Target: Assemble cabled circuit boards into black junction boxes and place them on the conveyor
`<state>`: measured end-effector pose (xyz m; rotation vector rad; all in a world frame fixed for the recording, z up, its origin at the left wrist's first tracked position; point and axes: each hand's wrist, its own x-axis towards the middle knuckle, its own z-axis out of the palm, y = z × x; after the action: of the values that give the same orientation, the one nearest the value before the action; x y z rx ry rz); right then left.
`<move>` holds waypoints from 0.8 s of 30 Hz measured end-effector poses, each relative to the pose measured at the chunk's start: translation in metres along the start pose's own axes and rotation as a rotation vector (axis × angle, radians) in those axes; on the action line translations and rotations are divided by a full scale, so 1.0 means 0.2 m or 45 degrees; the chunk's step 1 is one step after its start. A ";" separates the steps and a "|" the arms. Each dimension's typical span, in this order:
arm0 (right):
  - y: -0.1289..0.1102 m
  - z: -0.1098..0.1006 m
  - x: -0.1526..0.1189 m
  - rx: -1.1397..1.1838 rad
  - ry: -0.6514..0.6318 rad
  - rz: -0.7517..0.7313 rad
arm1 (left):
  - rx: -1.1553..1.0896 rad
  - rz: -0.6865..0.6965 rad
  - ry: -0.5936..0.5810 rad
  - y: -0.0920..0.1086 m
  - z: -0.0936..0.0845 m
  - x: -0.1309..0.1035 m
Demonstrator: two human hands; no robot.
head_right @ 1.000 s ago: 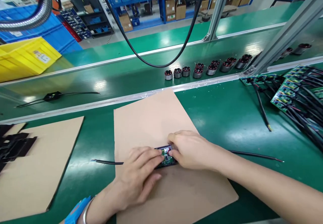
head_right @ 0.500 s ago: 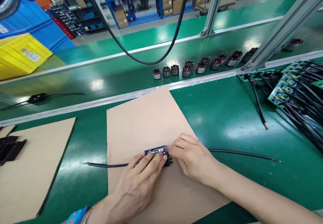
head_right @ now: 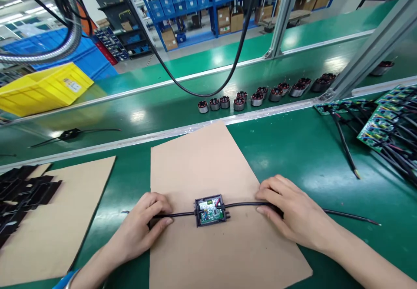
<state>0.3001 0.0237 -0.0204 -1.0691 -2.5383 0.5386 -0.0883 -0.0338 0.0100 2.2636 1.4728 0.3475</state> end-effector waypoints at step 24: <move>-0.37 0.11 0.68 -0.327 -0.016 -0.355 | -0.021 -0.056 0.131 -0.19 -0.10 0.14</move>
<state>0.1557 0.0712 0.0155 -0.7680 -2.7588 0.1487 -0.1164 0.0092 0.0081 2.2261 1.5619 0.4672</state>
